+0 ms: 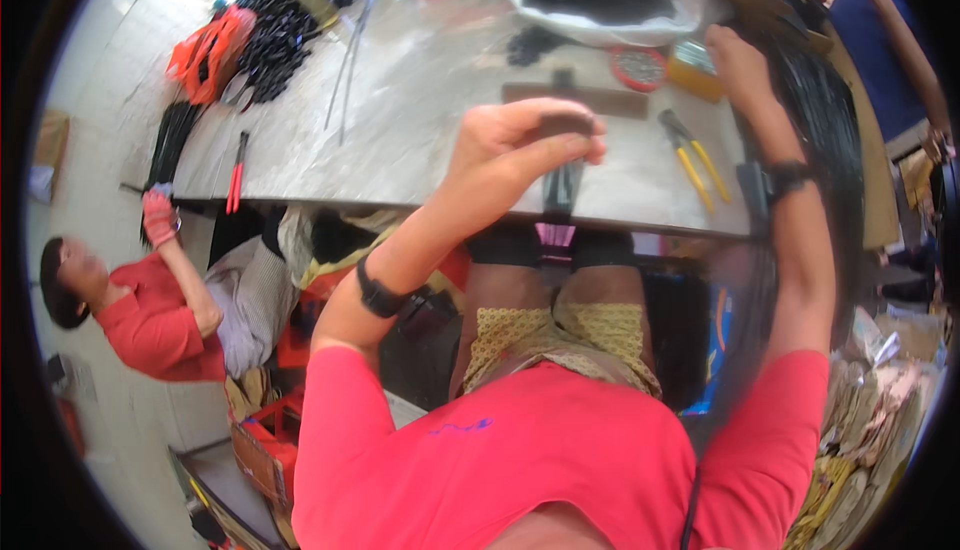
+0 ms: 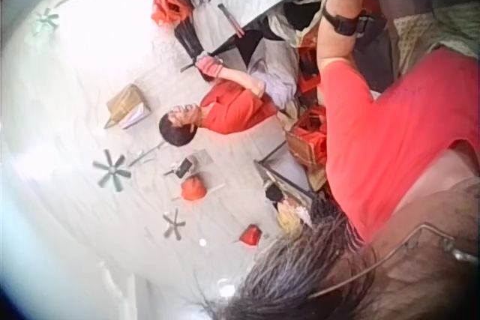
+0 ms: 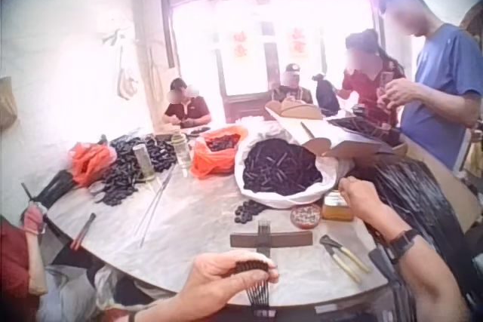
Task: Assemble umbrella ribs and plastic caps onto the frame structure.
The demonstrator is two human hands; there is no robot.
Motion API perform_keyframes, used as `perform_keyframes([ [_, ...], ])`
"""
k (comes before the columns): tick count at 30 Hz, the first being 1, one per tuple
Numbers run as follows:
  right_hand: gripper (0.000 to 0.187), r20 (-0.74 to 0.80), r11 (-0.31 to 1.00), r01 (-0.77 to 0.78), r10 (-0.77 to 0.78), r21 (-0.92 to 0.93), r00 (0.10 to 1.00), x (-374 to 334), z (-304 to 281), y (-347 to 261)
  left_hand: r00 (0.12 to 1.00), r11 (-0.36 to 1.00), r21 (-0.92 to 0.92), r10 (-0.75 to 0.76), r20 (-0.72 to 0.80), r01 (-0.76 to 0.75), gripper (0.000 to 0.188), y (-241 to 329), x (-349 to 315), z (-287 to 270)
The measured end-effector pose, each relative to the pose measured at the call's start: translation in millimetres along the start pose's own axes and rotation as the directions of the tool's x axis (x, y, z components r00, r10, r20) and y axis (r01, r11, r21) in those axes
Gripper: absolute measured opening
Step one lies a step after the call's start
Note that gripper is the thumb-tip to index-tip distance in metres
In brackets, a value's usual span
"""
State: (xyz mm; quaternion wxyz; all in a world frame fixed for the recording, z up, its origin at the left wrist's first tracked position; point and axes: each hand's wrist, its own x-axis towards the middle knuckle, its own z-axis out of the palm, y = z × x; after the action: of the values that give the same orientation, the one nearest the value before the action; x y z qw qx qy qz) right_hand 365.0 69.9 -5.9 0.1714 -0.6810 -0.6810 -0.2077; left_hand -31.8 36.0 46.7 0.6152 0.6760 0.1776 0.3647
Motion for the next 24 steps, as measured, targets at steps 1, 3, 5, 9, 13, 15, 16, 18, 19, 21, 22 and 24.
perform_keyframes([
  [1, 0.010, -0.062, 0.997, 0.005, 0.000, 0.075, 0.998, -0.2, -9.0, -8.8, 1.000, 1.000, 0.003, 0.015, 0.021, -0.015, 0.018, 0.1, 1.1, -0.6],
  [3, 0.010, -0.048, 0.869, 0.045, -0.025, 0.493, 0.999, 0.6, -35.2, -30.8, 0.998, 0.997, -0.067, 0.051, 0.022, -0.049, 0.017, -8.3, 4.4, -1.9],
  [5, 0.011, 0.283, 0.566, -0.265, 0.057, 0.781, 0.957, -3.3, -90.4, -85.5, 0.996, 0.995, -0.049, 0.087, 0.029, -0.085, 0.018, -13.5, 4.9, -7.8],
  [9, 0.012, 0.339, 0.466, -0.223, -0.181, 0.856, 0.923, -22.5, -144.1, -141.8, 0.998, 0.990, -0.124, 0.060, -0.010, -0.061, 0.019, -14.4, 3.9, -9.9],
  [13, 0.015, 0.249, 0.517, -0.094, -0.240, 0.851, 0.938, -36.7, -156.3, -167.1, 0.996, 0.994, -0.067, 0.089, 0.011, -0.088, 0.019, -17.8, 7.1, -11.7],
  [15, 0.015, 0.213, 0.542, -0.051, -0.239, 0.839, 0.947, -37.9, -157.5, -172.2, 0.995, 0.994, -0.053, 0.096, 0.010, -0.096, 0.019, -18.7, 7.8, -12.3],
  [16, 0.015, 0.213, 0.540, -0.051, -0.242, 0.840, 0.947, -37.8, -156.1, -172.7, 0.996, 0.993, -0.075, 0.092, 0.009, -0.091, 0.019, -19.1, 7.8, -12.9],
  [18, 0.014, 0.212, 0.501, -0.078, -0.215, 0.862, 0.953, -37.3, -151.2, -172.3, 0.996, 0.992, -0.097, 0.087, 0.009, -0.085, 0.019, -20.1, 8.5, -14.0],
  [19, 0.014, 0.212, 0.500, -0.079, -0.215, 0.862, 0.953, -36.4, -149.4, -171.3, 0.996, 0.992, -0.093, 0.089, 0.008, -0.088, 0.019, -21.1, 9.1, -14.4],
  [21, 0.013, 0.206, 0.534, -0.059, -0.220, 0.844, 0.953, -33.7, -145.5, -169.3, 0.996, 0.992, -0.087, 0.090, 0.007, -0.089, 0.019, -21.5, 9.6, -14.6],
  [22, 0.013, 0.206, 0.532, -0.060, -0.220, 0.845, 0.954, -33.1, -143.1, -169.4, 0.996, 0.992, -0.090, 0.085, 0.004, -0.084, 0.019, -21.3, 9.8, -15.0],
  [24, 0.013, 0.215, 0.484, -0.087, -0.215, 0.871, 0.953, -32.3, -138.9, -169.6, 0.997, 0.993, -0.092, 0.077, 0.003, -0.077, 0.018, -21.3, 10.9, -15.3],
])
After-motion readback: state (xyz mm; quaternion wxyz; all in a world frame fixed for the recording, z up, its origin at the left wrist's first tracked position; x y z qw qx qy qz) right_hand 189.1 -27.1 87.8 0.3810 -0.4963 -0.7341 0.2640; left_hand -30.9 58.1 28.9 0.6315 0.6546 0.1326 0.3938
